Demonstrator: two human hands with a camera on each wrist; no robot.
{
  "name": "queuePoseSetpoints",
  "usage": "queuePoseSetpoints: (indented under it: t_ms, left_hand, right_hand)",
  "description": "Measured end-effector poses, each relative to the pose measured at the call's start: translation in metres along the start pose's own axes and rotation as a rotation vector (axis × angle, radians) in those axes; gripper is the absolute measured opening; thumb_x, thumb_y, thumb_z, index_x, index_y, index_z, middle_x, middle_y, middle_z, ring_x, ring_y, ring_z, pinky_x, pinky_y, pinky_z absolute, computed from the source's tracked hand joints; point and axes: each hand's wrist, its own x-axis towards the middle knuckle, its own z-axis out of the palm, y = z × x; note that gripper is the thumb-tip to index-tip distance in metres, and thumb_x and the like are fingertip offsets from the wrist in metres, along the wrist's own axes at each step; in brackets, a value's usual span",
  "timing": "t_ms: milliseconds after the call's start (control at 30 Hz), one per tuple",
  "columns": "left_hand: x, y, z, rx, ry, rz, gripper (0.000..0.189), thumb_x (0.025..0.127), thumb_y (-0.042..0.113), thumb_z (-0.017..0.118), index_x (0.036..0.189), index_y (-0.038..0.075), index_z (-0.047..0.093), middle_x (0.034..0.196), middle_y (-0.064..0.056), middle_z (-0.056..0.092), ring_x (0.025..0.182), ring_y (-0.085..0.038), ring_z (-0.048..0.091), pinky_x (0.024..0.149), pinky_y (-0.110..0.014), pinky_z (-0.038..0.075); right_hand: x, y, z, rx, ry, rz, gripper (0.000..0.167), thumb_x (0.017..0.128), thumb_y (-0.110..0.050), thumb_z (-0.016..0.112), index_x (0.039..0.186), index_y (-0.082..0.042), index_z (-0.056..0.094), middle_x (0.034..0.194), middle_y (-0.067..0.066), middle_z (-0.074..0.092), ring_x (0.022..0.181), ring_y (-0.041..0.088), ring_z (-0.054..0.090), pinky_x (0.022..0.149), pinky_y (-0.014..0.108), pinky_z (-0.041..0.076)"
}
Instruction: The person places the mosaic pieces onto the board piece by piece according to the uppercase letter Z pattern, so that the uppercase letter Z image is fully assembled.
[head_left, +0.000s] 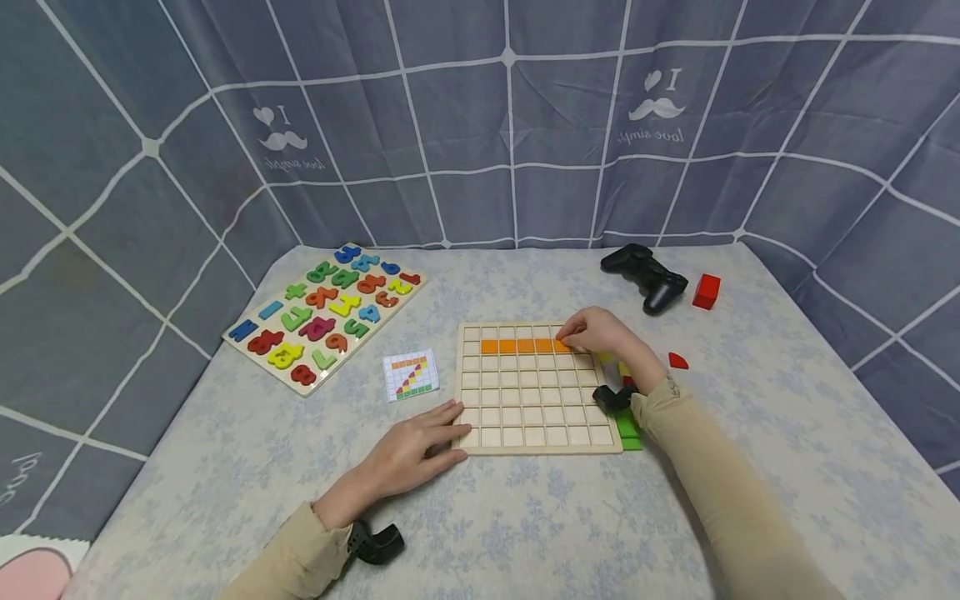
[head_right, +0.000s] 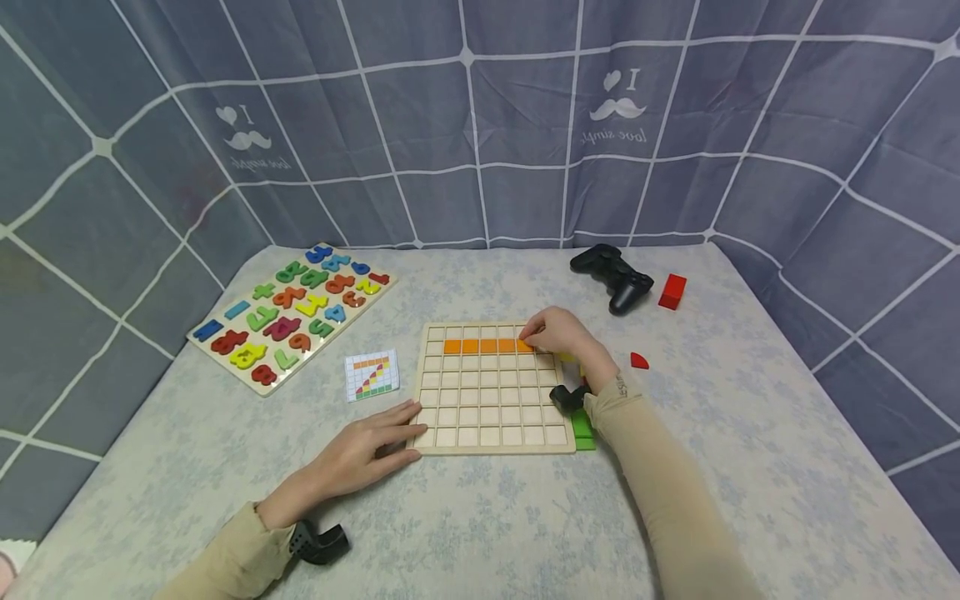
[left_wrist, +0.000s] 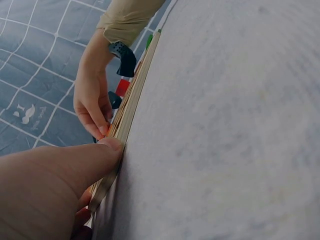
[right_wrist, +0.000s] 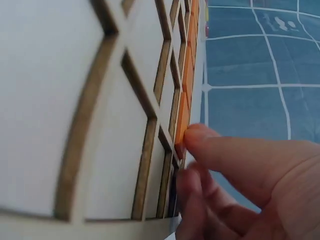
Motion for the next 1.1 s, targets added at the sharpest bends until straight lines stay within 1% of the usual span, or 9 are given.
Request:
queuePoseSetpoints:
  t_ms: [100, 200, 267, 367, 500, 633, 733, 900, 1100]
  left_hand:
    - [0.000, 0.000, 0.000, 0.000, -0.004, -0.001, 0.041, 0.092, 0.033, 0.062, 0.125, 0.009, 0.062, 0.140, -0.013, 0.045, 0.133, -0.024, 0.038, 0.104, -0.040, 0.038]
    - [0.000, 0.000, 0.000, 0.000, -0.005, -0.002, 0.041, 0.092, 0.033, 0.062, 0.125, 0.009, 0.063, 0.140, -0.013, 0.045, 0.132, -0.024, 0.038, 0.104, -0.040, 0.038]
    - [0.000, 0.000, 0.001, 0.002, -0.004, -0.001, 0.041, 0.092, 0.033, 0.062, 0.125, 0.009, 0.063, 0.140, -0.013, 0.046, 0.132, -0.024, 0.038, 0.104, -0.040, 0.038]
    - [0.000, 0.000, 0.001, 0.000, -0.004, 0.002, 0.041, 0.092, 0.033, 0.062, 0.125, 0.009, 0.063, 0.140, -0.013, 0.046, 0.132, -0.024, 0.038, 0.104, -0.040, 0.038]
    - [0.000, -0.001, 0.001, 0.003, -0.001, 0.006, 0.041, 0.092, 0.032, 0.062, 0.125, 0.009, 0.063, 0.140, -0.013, 0.046, 0.132, -0.024, 0.038, 0.104, -0.040, 0.039]
    - [0.001, -0.001, 0.001, 0.008, 0.003, 0.011, 0.041, 0.092, 0.032, 0.062, 0.125, 0.008, 0.063, 0.140, -0.013, 0.046, 0.132, -0.024, 0.039, 0.104, -0.040, 0.039]
    - [0.001, -0.001, 0.000, 0.009, 0.001, 0.013, 0.041, 0.092, 0.032, 0.062, 0.125, 0.008, 0.062, 0.140, -0.013, 0.045, 0.132, -0.024, 0.038, 0.103, -0.040, 0.039]
    - [0.001, -0.002, 0.000, 0.008, -0.005, 0.009, 0.042, 0.092, 0.033, 0.061, 0.126, 0.009, 0.062, 0.140, -0.013, 0.045, 0.132, -0.023, 0.038, 0.103, -0.040, 0.039]
    - [0.000, -0.002, 0.000, 0.007, 0.002, 0.011, 0.041, 0.092, 0.033, 0.062, 0.125, 0.009, 0.062, 0.140, -0.013, 0.045, 0.132, -0.024, 0.038, 0.103, -0.041, 0.039]
  right_hand:
    - [-0.006, -0.003, -0.001, -0.042, 0.022, 0.003, 0.025, 0.089, -0.010, 0.064, 0.113, -0.001, 0.067, 0.115, 0.018, 0.061, 0.102, 0.033, 0.057, 0.083, 0.043, 0.050]
    - [-0.015, -0.005, -0.008, -0.057, 0.011, -0.002, 0.033, 0.087, -0.007, 0.064, 0.119, 0.000, 0.063, 0.118, 0.020, 0.058, 0.106, 0.036, 0.055, 0.084, 0.046, 0.049]
    - [-0.020, -0.002, -0.013, -0.040, -0.009, -0.005, 0.035, 0.087, -0.006, 0.065, 0.120, 0.001, 0.062, 0.117, 0.020, 0.058, 0.107, 0.037, 0.054, 0.084, 0.046, 0.049]
    - [-0.027, 0.005, -0.020, -0.009, -0.041, -0.032, 0.035, 0.087, -0.006, 0.065, 0.120, 0.003, 0.060, 0.115, 0.021, 0.059, 0.106, 0.038, 0.055, 0.083, 0.045, 0.051]
    - [-0.034, 0.018, -0.027, 0.047, -0.042, -0.041, 0.034, 0.087, -0.008, 0.066, 0.118, 0.003, 0.060, 0.115, 0.021, 0.060, 0.104, 0.037, 0.057, 0.082, 0.043, 0.052]
    - [-0.039, 0.027, -0.033, 0.101, -0.025, -0.024, 0.032, 0.087, -0.011, 0.067, 0.115, 0.002, 0.061, 0.116, 0.022, 0.059, 0.103, 0.036, 0.058, 0.079, 0.041, 0.053]
    - [-0.042, 0.032, -0.036, 0.116, -0.024, 0.003, 0.031, 0.086, -0.011, 0.067, 0.114, 0.002, 0.061, 0.116, 0.021, 0.059, 0.101, 0.034, 0.059, 0.078, 0.038, 0.053]
    - [-0.043, 0.040, -0.039, 0.111, -0.053, 0.035, 0.034, 0.083, -0.009, 0.070, 0.113, 0.003, 0.060, 0.114, 0.020, 0.061, 0.091, 0.025, 0.061, 0.078, 0.032, 0.050]
    - [-0.042, 0.042, -0.037, 0.106, -0.078, 0.079, 0.036, 0.082, -0.012, 0.072, 0.113, 0.002, 0.060, 0.115, 0.019, 0.061, 0.084, 0.020, 0.057, 0.076, 0.030, 0.047]
